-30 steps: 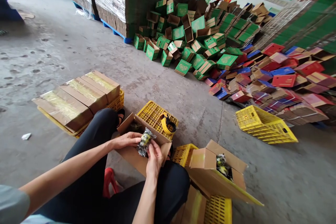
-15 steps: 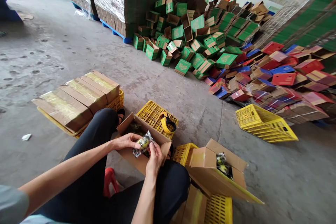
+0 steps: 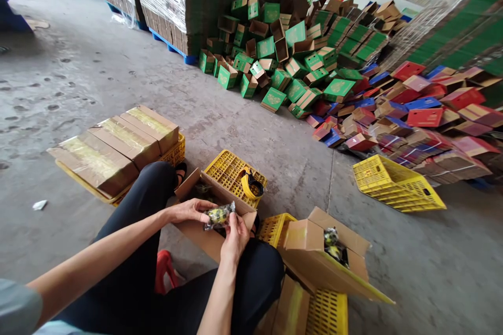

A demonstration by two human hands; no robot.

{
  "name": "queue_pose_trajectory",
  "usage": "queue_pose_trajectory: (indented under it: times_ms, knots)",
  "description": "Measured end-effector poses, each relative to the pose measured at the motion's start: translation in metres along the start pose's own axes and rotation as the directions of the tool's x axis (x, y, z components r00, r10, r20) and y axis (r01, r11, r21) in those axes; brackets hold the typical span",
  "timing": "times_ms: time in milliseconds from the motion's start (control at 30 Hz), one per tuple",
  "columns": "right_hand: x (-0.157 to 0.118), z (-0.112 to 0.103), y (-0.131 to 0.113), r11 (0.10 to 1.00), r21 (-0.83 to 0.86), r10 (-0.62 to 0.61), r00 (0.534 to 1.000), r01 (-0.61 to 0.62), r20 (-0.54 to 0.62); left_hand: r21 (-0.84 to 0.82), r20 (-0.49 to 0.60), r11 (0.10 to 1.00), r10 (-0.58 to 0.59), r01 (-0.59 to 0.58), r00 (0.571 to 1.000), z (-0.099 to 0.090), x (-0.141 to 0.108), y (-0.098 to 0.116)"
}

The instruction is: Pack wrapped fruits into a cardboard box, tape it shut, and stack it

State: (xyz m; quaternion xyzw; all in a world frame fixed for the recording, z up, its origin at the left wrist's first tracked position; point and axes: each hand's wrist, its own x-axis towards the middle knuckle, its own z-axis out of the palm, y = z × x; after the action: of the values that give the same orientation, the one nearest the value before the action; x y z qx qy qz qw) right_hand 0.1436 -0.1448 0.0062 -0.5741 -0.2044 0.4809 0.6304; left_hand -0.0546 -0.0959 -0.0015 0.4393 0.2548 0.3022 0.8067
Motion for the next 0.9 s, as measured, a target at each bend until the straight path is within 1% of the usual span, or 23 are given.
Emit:
queue_pose_trajectory:
  times_ms: [67, 133, 233, 300, 433, 567, 667, 767, 900]
  knots:
    - [0.002, -0.002, -0.001, 0.999, 0.043, -0.016, 1.0, 0.017, -0.02, -0.029, -0.049, 1.0, -0.008, 0.007, 0.999, -0.003, 0.003, -0.004]
    - [0.003, -0.002, -0.002, 0.997, 0.069, -0.019, 1.0, 0.019, -0.004, -0.046, -0.1, 0.999, -0.006, 0.001, 0.995, -0.006, 0.005, -0.007]
    - [0.001, 0.0, -0.003, 0.997, 0.08, 0.007, 0.999, -0.01, 0.04, -0.062, -0.163, 0.998, 0.015, -0.026, 0.986, -0.009, 0.006, -0.008]
    - [0.001, 0.001, -0.002, 0.997, 0.068, 0.03, 0.999, -0.032, 0.04, -0.065, -0.187, 0.997, 0.024, -0.037, 0.982, -0.009, 0.006, -0.006]
    - [0.002, -0.002, 0.003, 0.998, 0.05, 0.028, 0.997, -0.024, -0.069, -0.081, -0.18, 0.996, 0.014, -0.029, 0.984, -0.006, 0.005, -0.003]
    - [0.005, -0.004, 0.006, 0.996, 0.085, 0.03, 0.986, -0.016, -0.162, -0.077, -0.16, 0.997, 0.013, -0.025, 0.987, -0.003, 0.005, -0.001]
    - [0.007, -0.004, 0.006, 0.996, 0.09, 0.019, 0.984, -0.003, -0.18, -0.062, -0.186, 0.997, 0.031, -0.043, 0.982, -0.002, 0.005, 0.0]
    - [0.008, -0.005, 0.006, 0.999, 0.053, -0.001, 0.985, 0.01, -0.175, -0.033, -0.234, 0.999, 0.03, -0.039, 0.972, -0.002, 0.004, 0.002]
    - [0.008, -0.006, 0.008, 0.999, 0.039, -0.01, 0.985, 0.017, -0.173, -0.022, -0.253, 0.999, 0.024, -0.031, 0.967, -0.002, 0.003, 0.003]
